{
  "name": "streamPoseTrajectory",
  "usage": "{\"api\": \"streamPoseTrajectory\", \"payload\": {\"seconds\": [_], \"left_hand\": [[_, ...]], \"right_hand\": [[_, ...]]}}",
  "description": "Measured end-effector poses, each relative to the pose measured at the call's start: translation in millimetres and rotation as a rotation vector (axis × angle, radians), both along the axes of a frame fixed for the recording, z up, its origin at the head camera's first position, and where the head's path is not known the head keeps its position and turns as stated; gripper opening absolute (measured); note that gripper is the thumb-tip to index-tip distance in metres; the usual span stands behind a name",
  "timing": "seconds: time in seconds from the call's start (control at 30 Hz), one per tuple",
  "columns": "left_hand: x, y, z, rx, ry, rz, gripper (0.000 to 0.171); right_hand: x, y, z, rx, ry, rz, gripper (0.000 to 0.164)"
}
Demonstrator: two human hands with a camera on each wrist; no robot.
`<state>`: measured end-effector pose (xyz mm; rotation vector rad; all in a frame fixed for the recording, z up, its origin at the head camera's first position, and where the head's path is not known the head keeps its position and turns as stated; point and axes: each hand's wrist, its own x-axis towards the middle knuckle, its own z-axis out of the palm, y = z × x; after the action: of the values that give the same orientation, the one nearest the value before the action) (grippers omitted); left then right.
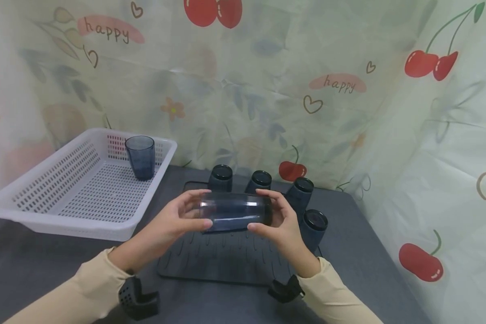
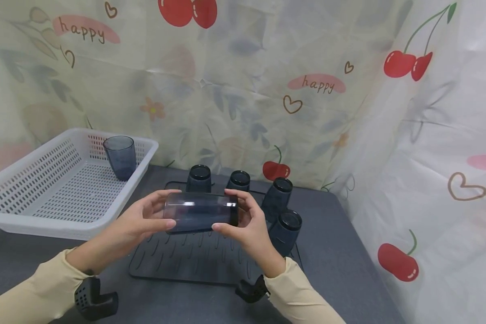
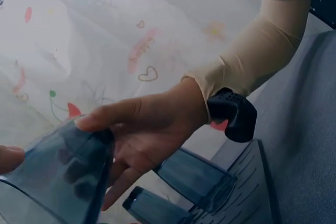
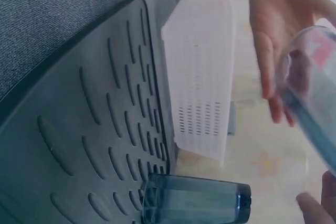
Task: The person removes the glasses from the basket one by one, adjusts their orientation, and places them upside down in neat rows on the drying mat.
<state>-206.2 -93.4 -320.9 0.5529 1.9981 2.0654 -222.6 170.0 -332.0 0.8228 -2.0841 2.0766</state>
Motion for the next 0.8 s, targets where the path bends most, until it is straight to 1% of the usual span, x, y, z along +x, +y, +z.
{"api": "streamPoseTrajectory", "payload": {"seconds": [0.07,0.13,0.2,0.3,0.4,0.5,0.6,0.8], "left_hand": [[-0.5,-2.8,-0.8,-0.016,0.017,-0.019,0.075],[-0.8,-6.6,-1.0,-0.029,0.035,-0.023,0.075],[-1.0,-10.9,-1.1,-0.047,0.055,-0.016,0.074],[-1.1,-16.4,-1.6,-0.088,0.070,0.010,0.070],[-1.6,-20.1,-3.0,-0.129,0.078,0.014,0.062],[-1.8,-22.9,-4.5,-0.152,0.065,-0.022,0.056],[-2.1,-24.2,-5.6,-0.174,0.052,-0.075,0.053],[-2.7,-26.4,-7.7,-0.200,0.055,-0.183,0.051]], "right_hand": [[0.9,1.9,1.0,-0.004,0.006,-0.003,0.069],[1.4,3.8,1.1,-0.011,0.013,0.000,0.070],[1.3,5.8,0.5,-0.018,0.020,0.005,0.070],[0.9,8.8,-1.6,-0.008,0.029,-0.001,0.072],[0.3,11.5,-4.1,0.029,0.039,-0.040,0.073],[-0.3,13.4,-6.3,0.055,0.044,-0.075,0.072],[-0.5,14.3,-6.6,0.059,0.045,-0.085,0.071],[-0.7,16.7,-5.7,0.074,0.030,-0.099,0.070]]}}
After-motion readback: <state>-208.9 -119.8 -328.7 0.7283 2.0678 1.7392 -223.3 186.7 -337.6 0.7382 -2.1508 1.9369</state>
